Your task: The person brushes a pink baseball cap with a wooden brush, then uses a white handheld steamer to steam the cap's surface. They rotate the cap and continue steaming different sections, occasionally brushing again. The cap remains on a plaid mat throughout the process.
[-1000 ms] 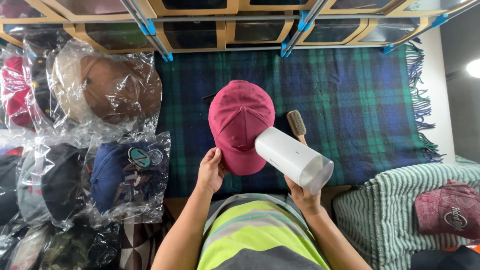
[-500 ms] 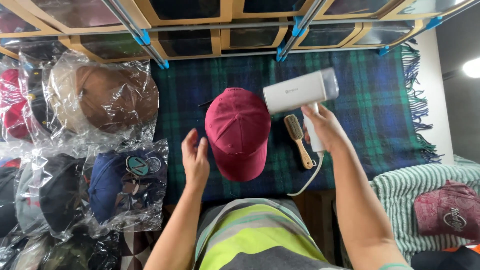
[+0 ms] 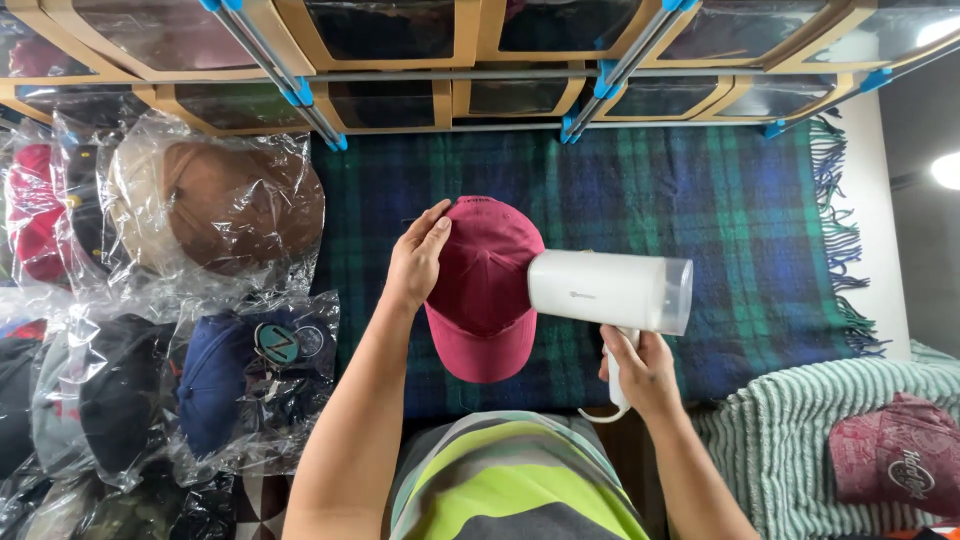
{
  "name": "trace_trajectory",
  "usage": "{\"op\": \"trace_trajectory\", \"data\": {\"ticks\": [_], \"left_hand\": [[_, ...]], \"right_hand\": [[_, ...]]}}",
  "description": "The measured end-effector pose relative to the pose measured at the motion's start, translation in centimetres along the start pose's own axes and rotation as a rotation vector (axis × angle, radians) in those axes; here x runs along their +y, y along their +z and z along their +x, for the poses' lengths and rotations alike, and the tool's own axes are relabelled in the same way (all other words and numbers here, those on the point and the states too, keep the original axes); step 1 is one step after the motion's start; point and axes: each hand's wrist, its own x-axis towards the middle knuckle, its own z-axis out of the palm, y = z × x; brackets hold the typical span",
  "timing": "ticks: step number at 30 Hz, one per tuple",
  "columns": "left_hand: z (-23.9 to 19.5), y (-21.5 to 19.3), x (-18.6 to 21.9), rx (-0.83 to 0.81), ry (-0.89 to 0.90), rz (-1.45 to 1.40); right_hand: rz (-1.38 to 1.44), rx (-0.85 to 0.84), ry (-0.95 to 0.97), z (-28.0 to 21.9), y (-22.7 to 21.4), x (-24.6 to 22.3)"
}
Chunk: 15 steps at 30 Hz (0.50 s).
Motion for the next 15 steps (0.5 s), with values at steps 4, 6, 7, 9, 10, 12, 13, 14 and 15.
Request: {"op": "trace_trajectory", "data": {"ticks": [4, 6, 7, 9, 10, 12, 13, 14, 15], "left_hand": [[-0.6, -0.7, 1.1, -0.008, -0.011, 0.026], [-0.8, -0.8, 1.7, -0.021, -0.005, -0.002], [-0.7, -0.8, 1.6, -0.018, -0.005, -0.001], [-0.3, -0.7, 1.4, -0.054, -0.014, 0.014], [-0.1, -0.8, 1.4, -0.054, -0.013, 0.013], [-0.1, -1.2, 1.2, -0.072, -0.024, -0.005], [-0.1, -1.1, 1.2, -0.072, -0.022, -0.006], [-0.1, -1.0, 1.3, -0.073, -0.035, -0.003], [-0.2, -1.2, 1.4, -0.065, -0.049, 0.000]], "right_hand": [[-0.127, -0.077, -0.065, 3.9, 1.6, -8.8], [-0.319, -0.170, -0.160, 7.1, 2.4, -13.7], [-0.318, -0.172, -0.161, 7.8, 2.9, -15.9], [-0.511, -0.272, -0.254, 9.2, 3.8, -20.1], [-0.511, -0.272, -0.255, 11.0, 3.3, -19.1], [-0.169, -0.325, 0.135, 14.6, 2.6, -17.0], [-0.170, -0.325, 0.134, 15.3, 2.3, -14.9], [-0.120, -0.323, 0.220, 16.0, 2.0, -12.9], [-0.070, -0.330, 0.303, 16.8, 2.0, -11.0]]}}
